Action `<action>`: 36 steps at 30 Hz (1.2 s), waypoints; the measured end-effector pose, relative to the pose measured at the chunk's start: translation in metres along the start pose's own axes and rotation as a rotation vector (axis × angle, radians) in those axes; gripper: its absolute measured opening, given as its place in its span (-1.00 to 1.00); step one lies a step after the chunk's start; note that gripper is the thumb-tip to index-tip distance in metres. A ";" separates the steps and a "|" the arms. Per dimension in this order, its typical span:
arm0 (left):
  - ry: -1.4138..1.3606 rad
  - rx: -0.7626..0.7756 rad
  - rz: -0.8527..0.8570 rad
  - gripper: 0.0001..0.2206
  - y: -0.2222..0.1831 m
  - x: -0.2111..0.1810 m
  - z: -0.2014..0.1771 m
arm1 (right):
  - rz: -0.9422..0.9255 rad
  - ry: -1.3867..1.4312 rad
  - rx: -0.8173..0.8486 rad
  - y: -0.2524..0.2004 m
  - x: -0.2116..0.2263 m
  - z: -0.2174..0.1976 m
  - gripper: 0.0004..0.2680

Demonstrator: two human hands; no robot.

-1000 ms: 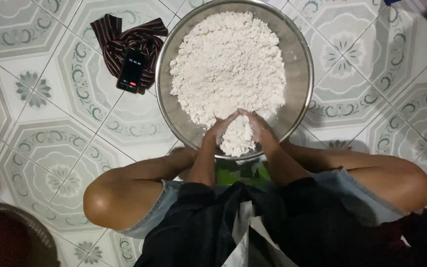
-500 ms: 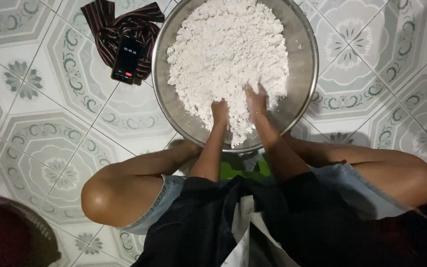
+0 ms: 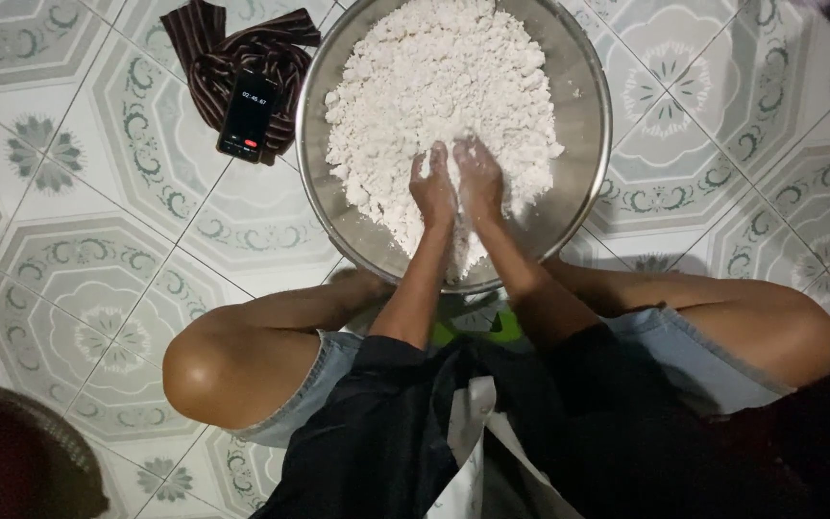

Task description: Mixing and kneading a large quantity of dough in a metal bowl by hand while sitting on the floor.

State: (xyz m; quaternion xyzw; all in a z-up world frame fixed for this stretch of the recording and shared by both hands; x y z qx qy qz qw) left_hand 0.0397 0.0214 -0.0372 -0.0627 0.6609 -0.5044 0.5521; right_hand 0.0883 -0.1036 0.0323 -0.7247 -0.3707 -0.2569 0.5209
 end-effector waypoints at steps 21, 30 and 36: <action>0.750 0.372 0.415 -0.70 -0.026 -0.058 0.046 | -0.306 0.139 0.465 0.003 0.054 0.032 -0.47; 0.290 0.324 -0.062 -0.20 -0.010 -0.040 0.036 | -0.340 -0.013 0.473 0.024 0.029 0.058 -0.47; 0.378 0.374 -0.094 -0.13 -0.006 -0.047 0.045 | -0.360 0.121 0.394 0.038 0.036 0.053 -0.42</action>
Point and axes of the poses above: each hand's wrist, its own y-axis towards the middle knuckle, its own z-axis out of the palm, x = y × z, the point moved 9 cm from there along y, towards the middle knuckle, and after that the axes turned 5 degrees about x, right-handed, at the moved point
